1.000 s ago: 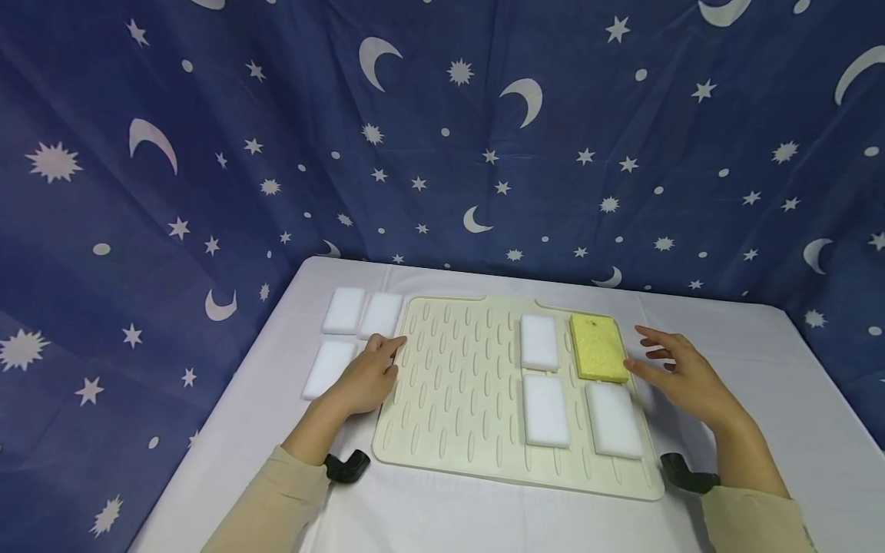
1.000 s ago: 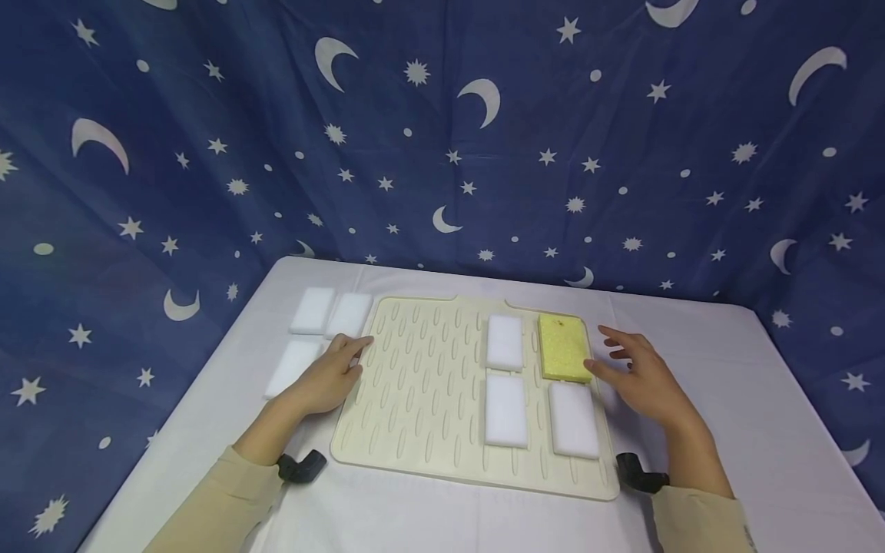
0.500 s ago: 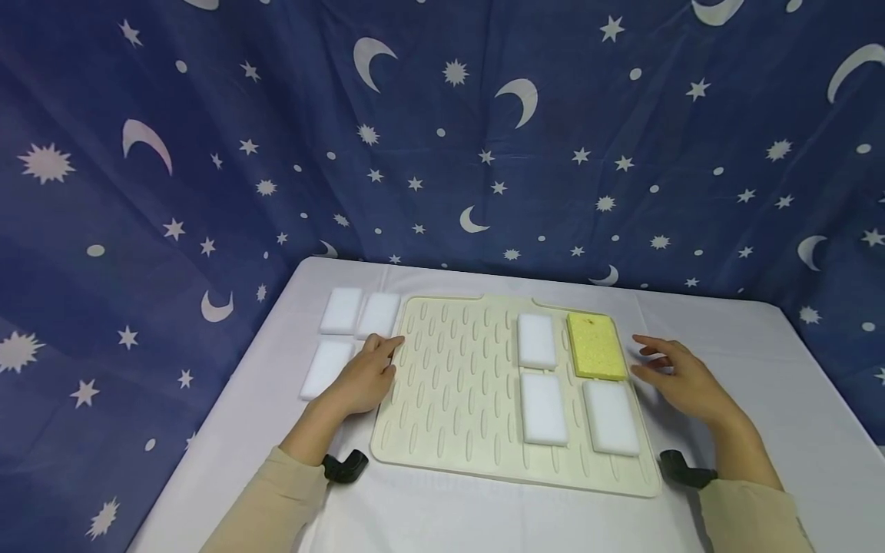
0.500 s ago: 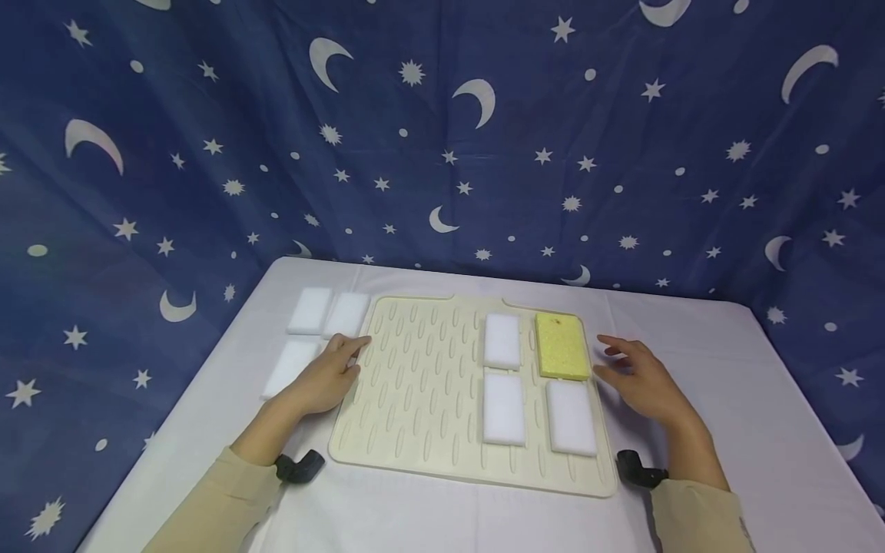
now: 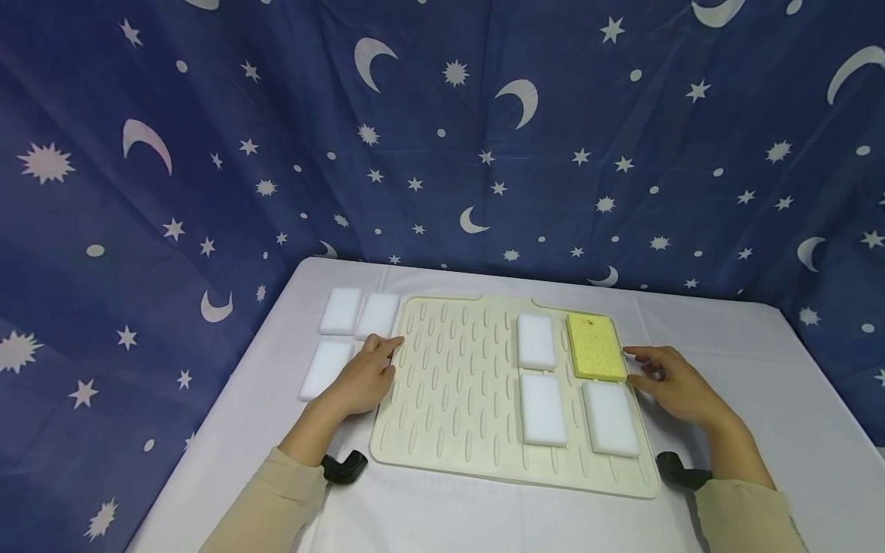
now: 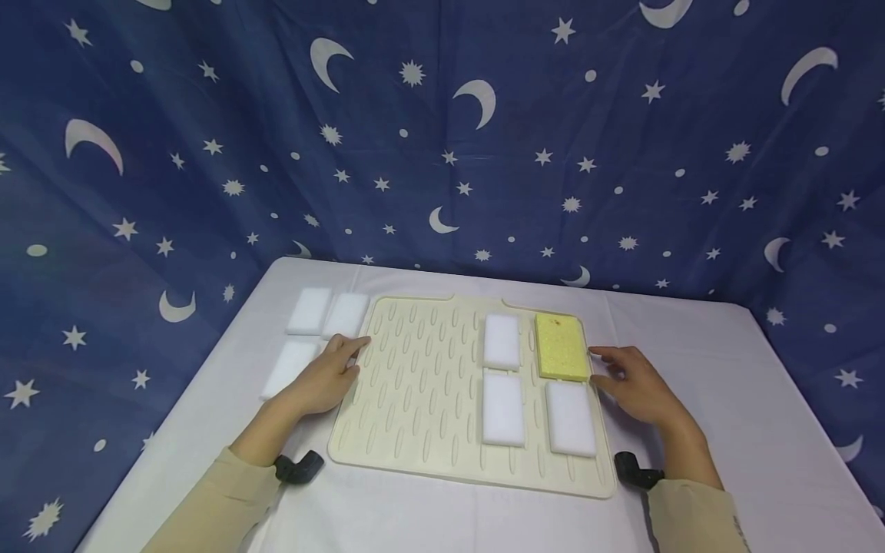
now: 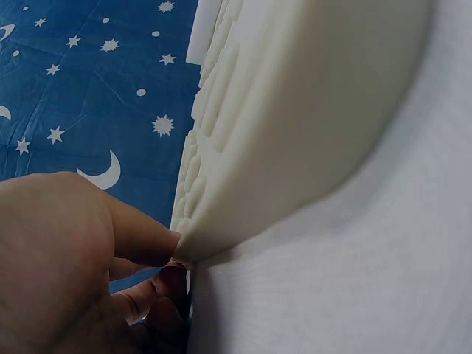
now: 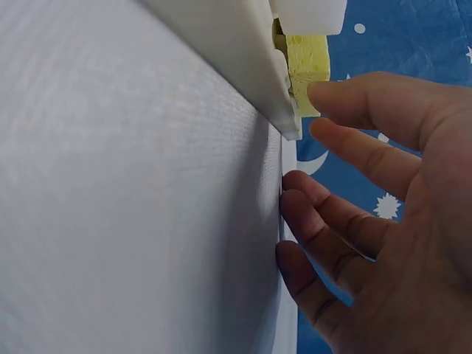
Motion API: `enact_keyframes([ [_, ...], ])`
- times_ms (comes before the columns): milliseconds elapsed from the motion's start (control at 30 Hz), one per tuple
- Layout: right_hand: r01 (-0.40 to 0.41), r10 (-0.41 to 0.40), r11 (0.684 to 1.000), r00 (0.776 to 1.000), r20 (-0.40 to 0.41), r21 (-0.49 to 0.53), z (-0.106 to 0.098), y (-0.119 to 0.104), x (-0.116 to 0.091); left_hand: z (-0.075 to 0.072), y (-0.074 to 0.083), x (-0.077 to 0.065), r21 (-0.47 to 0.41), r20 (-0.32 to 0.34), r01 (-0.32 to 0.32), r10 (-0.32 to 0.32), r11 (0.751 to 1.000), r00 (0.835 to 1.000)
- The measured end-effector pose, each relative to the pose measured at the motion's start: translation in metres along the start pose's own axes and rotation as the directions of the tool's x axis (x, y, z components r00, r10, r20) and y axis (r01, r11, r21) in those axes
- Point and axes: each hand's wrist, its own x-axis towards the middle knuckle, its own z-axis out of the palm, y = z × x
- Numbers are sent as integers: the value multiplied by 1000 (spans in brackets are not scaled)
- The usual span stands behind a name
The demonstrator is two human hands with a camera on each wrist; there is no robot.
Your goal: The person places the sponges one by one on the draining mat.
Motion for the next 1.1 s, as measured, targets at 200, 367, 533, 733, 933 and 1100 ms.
enact_keyframes([
  [200,-16,16,1000,1000,7,-4,4,1,3,0,-3,-1,3,-1,5,-5,1000,1000],
  [367,-31,31,999,999,17,9,7,1,2,0,-2,-3,0,0,2,-2,1000,1000],
  [533,-35,35,999,999,18,26,9,3,1,0,-1,-3,-1,4,5,-5,1000,1000],
  [733,-30,29,999,999,15,44,10,3,1,0,-1,-2,-3,10,10,-10,1000,1000],
  [933,-27,26,998,999,22,48,10,4,1,0,-2,-1,8,1,1,-1,1000,1000],
  [1100,-19,18,999,999,28,48,8,6,1,0,-2,1,7,4,-9,8,1000,1000],
])
